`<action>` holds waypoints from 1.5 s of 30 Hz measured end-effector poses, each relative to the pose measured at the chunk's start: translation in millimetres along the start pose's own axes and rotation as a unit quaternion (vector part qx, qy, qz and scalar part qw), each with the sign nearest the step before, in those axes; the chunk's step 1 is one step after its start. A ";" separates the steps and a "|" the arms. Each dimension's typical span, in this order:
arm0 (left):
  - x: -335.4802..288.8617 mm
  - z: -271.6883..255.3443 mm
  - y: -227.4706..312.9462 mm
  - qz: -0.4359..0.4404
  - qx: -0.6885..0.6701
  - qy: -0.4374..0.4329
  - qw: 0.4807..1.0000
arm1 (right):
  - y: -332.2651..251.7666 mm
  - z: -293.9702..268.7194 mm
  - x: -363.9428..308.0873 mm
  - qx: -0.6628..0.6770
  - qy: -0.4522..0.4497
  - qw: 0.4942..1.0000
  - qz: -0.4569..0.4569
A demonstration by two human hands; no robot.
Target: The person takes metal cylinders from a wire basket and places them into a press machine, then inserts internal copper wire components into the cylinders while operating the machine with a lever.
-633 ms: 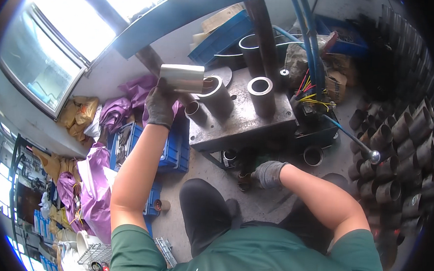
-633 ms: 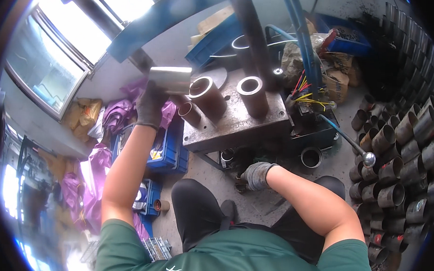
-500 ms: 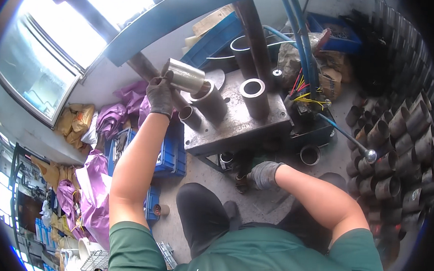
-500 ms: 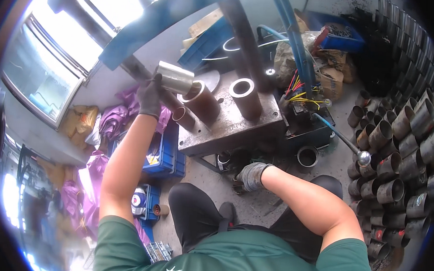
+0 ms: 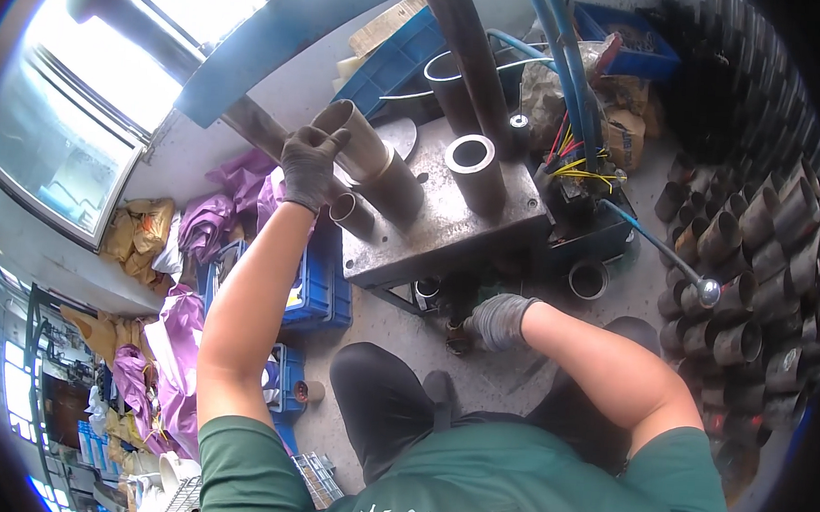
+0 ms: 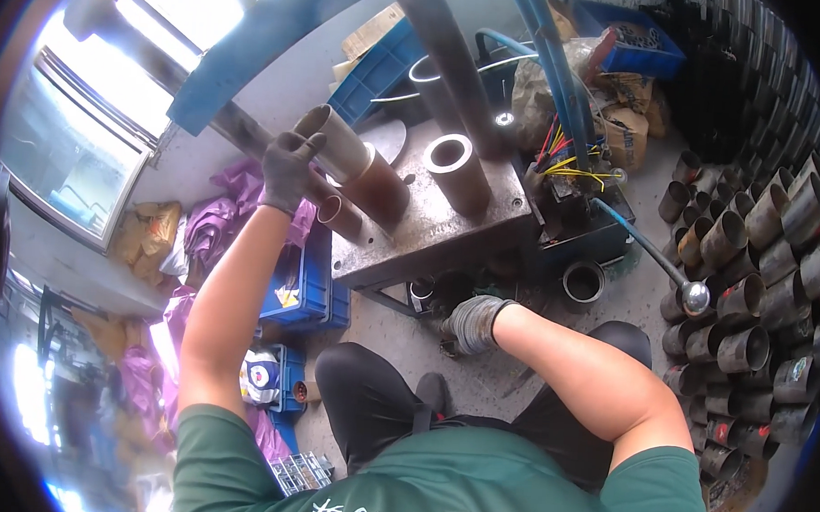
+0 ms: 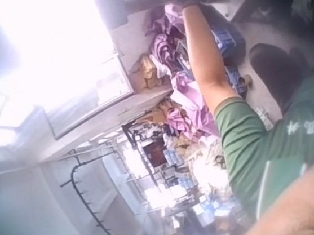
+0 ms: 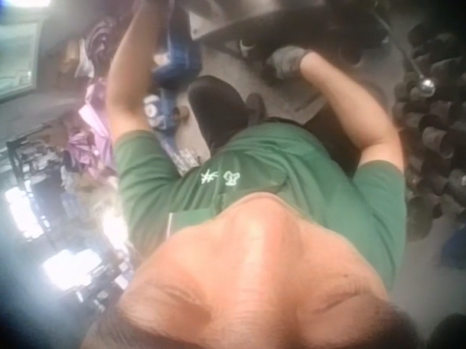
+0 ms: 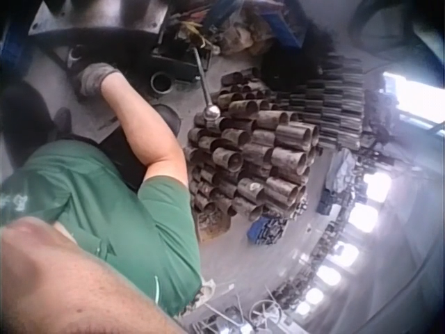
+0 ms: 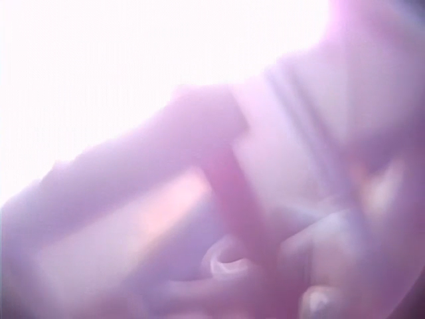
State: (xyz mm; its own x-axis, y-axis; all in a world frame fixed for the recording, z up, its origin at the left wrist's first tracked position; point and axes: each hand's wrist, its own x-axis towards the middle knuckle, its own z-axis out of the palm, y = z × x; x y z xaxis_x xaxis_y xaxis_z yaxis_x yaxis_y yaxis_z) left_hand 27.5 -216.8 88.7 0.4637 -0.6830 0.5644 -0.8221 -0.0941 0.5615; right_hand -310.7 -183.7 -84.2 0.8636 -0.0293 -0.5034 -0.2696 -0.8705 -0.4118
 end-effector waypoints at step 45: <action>47.2 41.6 55.9 0.069 0.080 -0.129 0.986 | 33.1 -18.3 -41.7 0.009 0.252 0.967 0.044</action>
State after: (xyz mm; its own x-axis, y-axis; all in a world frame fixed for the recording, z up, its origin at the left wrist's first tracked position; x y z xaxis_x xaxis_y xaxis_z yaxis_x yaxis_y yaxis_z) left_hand -10.2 -284.4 121.5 0.2606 -0.8568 0.4450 -0.9228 -0.0856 0.3756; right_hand -347.9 -220.2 -62.9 0.9339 -0.3417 -0.1051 -0.3543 -0.8456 -0.3993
